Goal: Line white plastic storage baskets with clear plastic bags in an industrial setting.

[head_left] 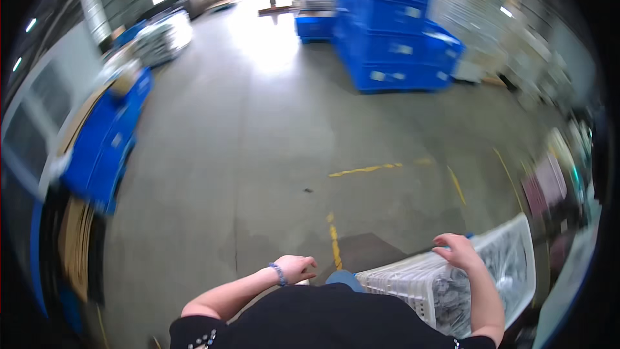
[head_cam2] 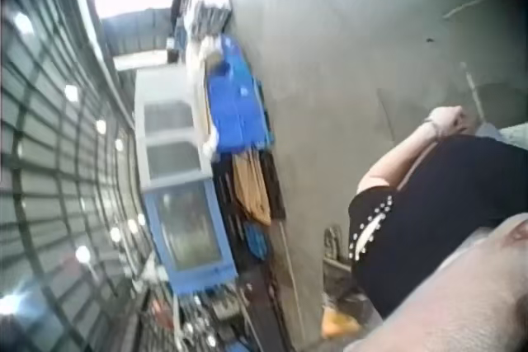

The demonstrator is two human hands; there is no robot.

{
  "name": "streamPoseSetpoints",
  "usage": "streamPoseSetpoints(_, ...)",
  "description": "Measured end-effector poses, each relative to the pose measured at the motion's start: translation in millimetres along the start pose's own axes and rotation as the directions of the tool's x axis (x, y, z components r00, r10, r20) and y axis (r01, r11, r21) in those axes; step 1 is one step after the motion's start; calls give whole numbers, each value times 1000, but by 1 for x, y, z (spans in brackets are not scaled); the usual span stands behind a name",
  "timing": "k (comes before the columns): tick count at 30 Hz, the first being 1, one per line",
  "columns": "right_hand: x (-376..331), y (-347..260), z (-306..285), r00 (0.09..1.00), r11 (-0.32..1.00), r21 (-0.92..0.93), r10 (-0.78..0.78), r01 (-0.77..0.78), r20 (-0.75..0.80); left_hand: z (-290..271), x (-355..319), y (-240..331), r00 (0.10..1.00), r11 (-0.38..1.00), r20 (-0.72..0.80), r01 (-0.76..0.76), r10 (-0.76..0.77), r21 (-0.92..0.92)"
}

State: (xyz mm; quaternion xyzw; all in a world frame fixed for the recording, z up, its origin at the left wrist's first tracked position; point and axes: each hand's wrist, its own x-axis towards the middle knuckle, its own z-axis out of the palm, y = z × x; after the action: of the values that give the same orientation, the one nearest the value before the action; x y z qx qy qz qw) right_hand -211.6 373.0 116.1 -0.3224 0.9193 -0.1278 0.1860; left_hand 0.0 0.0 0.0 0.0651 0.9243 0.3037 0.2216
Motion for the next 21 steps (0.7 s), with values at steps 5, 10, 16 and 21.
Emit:
streamPoseSetpoints(5,-33,26,64,942,973,65,196,-221,272,-52,100,-12,944,966,263,-235,200,108)
streamPoseSetpoints(10,-5,46,28,947,938,180,263,-295,184,-106,192,28,859,924,381,-380,343,25)
streamPoseSetpoints(16,81,39,-31,949,903,295,284,-313,135,-191,271,18,833,948,454,-253,315,-192)
streamPoseSetpoints(21,171,119,-67,952,873,386,244,-298,182,-203,424,17,795,917,525,-94,303,-387)
